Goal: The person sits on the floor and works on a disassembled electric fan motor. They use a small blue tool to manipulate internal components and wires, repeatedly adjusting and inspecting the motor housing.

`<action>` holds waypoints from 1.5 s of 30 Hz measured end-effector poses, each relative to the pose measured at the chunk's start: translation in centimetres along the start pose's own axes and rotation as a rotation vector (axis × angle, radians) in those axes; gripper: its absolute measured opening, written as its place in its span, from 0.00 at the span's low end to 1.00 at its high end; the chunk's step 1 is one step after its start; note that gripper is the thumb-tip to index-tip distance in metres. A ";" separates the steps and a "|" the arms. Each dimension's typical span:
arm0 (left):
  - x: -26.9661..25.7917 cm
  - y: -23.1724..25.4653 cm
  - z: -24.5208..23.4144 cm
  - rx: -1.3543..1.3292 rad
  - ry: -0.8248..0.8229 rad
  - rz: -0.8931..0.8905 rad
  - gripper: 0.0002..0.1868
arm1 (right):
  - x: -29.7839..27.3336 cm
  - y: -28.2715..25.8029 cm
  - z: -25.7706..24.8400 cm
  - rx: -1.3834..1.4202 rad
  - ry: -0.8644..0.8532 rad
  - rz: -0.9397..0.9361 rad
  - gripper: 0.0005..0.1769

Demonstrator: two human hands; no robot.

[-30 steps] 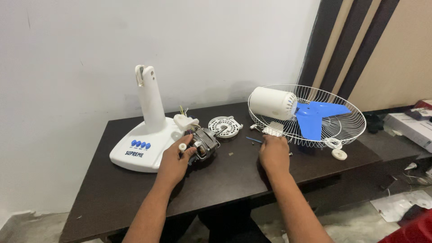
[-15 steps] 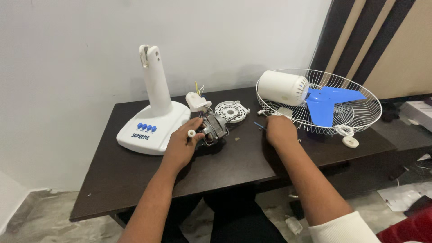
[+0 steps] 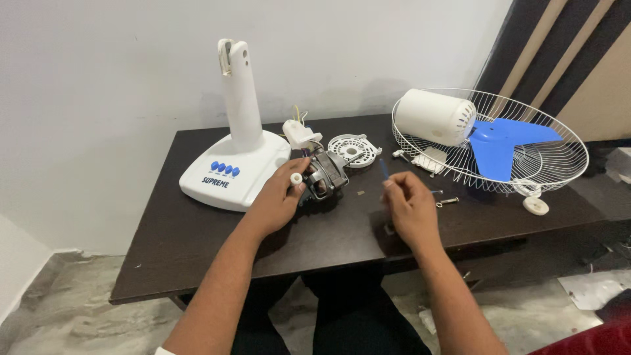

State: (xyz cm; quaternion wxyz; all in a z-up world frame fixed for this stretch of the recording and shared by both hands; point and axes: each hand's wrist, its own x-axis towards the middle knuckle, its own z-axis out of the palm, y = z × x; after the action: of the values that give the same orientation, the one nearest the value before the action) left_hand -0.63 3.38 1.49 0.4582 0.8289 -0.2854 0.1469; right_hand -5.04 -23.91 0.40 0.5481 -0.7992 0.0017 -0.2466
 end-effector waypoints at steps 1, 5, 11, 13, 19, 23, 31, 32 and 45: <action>0.2 0.1 -0.2 -0.021 -0.034 -0.031 0.27 | -0.9 -0.5 0.6 0.076 -0.031 -0.006 0.08; 1.0 -0.1 -1.5 0.006 -0.185 -0.020 0.30 | -2.9 -2.4 2.9 0.271 -0.028 0.003 0.05; 0.5 -0.5 -2.6 -0.032 -0.253 0.056 0.37 | -4.2 -5.2 5.4 0.176 0.082 -0.348 0.06; 0.1 -0.6 -2.5 -0.022 -0.241 0.050 0.38 | -4.9 -5.6 5.5 0.101 0.058 -0.466 0.06; -0.6 -0.6 -2.3 -0.030 -0.227 0.043 0.37 | -5.8 -7.1 6.0 0.028 -0.049 -0.485 0.07; -0.5 -1.3 -2.4 -0.050 -0.259 -0.013 0.37 | -5.7 -7.3 6.9 0.014 -0.053 -0.453 0.06; -1.0 -1.2 -2.5 -0.058 -0.238 0.051 0.42 | -5.9 -7.3 7.4 -0.021 -0.047 -0.509 0.07; -1.2 -1.0 -2.6 -0.036 -0.227 0.054 0.42 | -5.9 -7.4 7.5 -0.012 -0.038 -0.520 0.07; -2.5 0.6 -2.0 0.048 -0.147 0.059 0.45 | -6.3 -6.9 6.8 0.000 -0.071 -0.537 0.07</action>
State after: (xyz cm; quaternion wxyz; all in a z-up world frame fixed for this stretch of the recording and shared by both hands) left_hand -2.92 5.72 1.69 0.4116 0.8394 -0.3389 0.1056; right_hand -9.70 -13.45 2.11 0.4628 -0.7792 -0.2295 -0.3549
